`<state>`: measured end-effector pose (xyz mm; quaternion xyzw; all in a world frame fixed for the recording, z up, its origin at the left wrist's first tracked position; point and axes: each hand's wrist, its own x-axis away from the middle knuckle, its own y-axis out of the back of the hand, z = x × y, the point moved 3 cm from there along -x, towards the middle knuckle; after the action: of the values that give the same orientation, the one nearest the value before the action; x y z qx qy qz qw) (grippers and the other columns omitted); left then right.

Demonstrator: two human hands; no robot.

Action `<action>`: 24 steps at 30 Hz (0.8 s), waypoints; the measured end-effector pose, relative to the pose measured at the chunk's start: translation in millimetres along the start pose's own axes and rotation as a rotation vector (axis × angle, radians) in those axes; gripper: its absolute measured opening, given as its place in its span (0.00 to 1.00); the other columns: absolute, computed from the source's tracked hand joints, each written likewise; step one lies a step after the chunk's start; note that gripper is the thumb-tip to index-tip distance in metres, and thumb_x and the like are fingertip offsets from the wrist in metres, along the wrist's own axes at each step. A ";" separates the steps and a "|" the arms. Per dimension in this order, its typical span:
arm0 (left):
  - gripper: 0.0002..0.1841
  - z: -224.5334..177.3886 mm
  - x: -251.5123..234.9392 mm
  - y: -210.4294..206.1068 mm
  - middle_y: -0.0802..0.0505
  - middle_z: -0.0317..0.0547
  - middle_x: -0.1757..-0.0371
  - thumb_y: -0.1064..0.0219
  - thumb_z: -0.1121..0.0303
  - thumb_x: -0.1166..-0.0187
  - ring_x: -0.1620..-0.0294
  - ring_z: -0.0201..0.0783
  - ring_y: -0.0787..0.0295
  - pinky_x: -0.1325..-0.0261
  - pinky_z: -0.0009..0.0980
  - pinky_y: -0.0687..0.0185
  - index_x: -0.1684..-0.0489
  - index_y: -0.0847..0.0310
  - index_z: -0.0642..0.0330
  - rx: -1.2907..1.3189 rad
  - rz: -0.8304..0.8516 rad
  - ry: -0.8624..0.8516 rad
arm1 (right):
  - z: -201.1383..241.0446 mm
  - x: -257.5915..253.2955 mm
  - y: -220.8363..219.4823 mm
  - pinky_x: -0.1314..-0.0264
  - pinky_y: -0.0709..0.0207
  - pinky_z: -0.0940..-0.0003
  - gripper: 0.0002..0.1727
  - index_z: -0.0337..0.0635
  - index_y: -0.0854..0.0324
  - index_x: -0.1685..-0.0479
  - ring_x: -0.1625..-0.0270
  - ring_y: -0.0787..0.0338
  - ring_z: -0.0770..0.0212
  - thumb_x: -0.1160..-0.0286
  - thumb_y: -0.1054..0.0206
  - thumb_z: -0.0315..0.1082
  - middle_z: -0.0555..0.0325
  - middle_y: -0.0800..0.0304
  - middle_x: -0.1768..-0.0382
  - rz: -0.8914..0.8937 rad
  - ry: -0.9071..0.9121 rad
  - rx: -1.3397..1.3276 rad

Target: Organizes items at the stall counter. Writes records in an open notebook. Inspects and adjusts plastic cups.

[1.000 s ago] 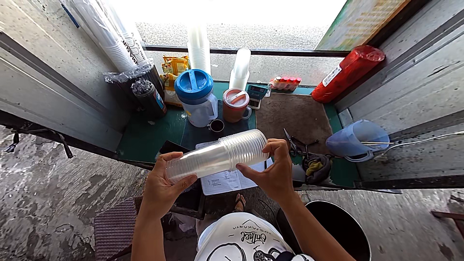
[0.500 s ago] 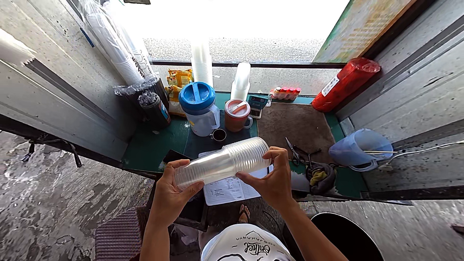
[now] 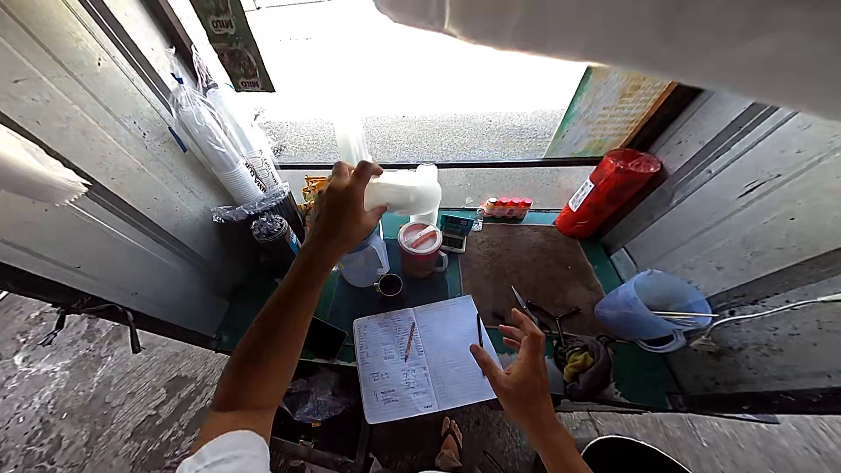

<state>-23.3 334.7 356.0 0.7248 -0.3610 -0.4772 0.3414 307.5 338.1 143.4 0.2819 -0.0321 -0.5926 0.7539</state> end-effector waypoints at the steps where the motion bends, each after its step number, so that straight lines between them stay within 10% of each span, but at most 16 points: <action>1: 0.29 -0.7 -24.1 -7.5 0.15 0.69 0.39 0.19 0.65 0.32 0.42 0.66 0.13 0.42 0.62 0.17 0.29 0.19 0.57 -0.041 0.047 0.014 | -12.5 5.0 6.5 0.39 0.14 0.56 0.54 0.33 0.40 0.14 0.32 0.14 0.50 0.37 0.23 0.58 0.33 0.33 0.19 -0.014 -0.020 0.022; 10: 0.34 32.3 -149.6 -162.3 0.17 0.75 0.36 0.17 0.75 0.45 0.35 0.73 0.18 0.39 0.69 0.20 0.31 0.20 0.56 -0.402 0.569 0.015 | -94.5 58.9 45.9 0.48 0.14 0.51 0.50 0.32 0.38 0.14 0.40 0.12 0.44 0.38 0.23 0.48 0.28 0.32 0.20 -0.058 -0.240 0.162; 16: 0.39 86.7 -162.6 -249.9 0.17 0.76 0.31 0.11 0.76 0.51 0.27 0.75 0.23 0.31 0.74 0.27 0.30 0.19 0.60 -0.318 0.727 0.102 | -117.6 21.0 16.6 0.54 0.11 0.52 0.32 0.33 0.24 0.25 0.58 0.07 0.50 0.27 0.26 0.40 0.41 0.10 0.47 0.219 -0.311 0.184; 24: 0.61 74.9 -160.3 -228.0 0.31 0.82 0.20 0.08 0.68 0.52 0.22 0.81 0.32 0.27 0.75 0.32 0.07 0.44 0.50 -0.333 0.617 0.119 | -141.7 -27.0 -69.6 0.38 0.19 0.41 0.29 0.33 0.23 0.33 0.45 0.09 0.40 0.27 0.24 0.43 0.39 0.09 0.51 0.642 -0.565 0.516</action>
<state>-94.1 575.0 212.6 0.5427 -0.4598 -0.3606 0.6034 292.8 407.9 -0.1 0.2638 -0.4658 -0.3566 0.7657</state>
